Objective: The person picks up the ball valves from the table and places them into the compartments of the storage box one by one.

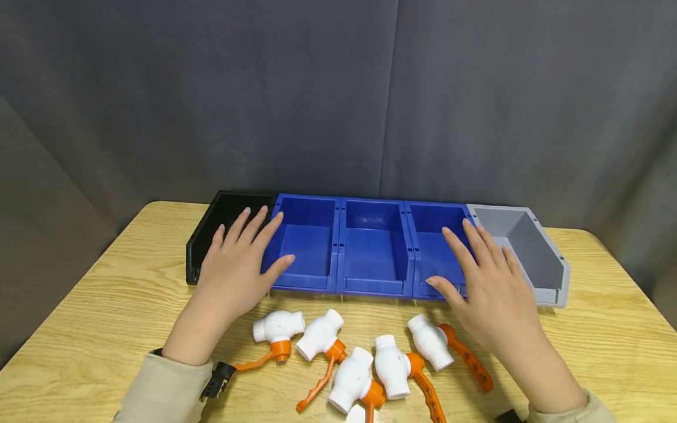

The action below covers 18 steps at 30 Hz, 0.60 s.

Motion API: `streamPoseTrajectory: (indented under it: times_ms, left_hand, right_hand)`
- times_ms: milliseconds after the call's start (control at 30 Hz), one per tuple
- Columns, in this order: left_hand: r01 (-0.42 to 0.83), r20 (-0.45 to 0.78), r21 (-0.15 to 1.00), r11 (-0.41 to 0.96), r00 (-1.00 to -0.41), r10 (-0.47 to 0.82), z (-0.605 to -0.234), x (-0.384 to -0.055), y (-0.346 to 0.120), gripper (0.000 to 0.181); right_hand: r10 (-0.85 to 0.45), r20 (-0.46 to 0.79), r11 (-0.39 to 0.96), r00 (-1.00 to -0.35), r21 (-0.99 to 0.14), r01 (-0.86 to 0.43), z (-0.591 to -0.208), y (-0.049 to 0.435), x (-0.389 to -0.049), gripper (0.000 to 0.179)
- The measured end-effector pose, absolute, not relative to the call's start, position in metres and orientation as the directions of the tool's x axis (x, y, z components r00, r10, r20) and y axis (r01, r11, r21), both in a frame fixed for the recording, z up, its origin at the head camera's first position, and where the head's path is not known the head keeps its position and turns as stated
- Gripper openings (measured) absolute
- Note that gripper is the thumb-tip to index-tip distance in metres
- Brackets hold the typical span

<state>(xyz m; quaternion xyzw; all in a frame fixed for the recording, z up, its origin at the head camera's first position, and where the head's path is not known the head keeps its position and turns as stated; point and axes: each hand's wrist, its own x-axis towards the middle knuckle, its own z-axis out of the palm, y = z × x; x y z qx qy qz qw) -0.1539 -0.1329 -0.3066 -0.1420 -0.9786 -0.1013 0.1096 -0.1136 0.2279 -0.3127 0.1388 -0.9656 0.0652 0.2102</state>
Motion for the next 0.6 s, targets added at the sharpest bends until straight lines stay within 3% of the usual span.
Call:
streamPoseTrajectory:
  times_ms: [600]
  left_hand:
    - [0.281, 0.113, 0.27, 0.921, -0.959, 0.259, -0.303, -0.161, -0.168, 0.052]
  right_hand:
    - [-0.214, 0.404, 0.959, -0.889, -0.088, -0.271, -0.308, 0.23, -0.112, 0.072]
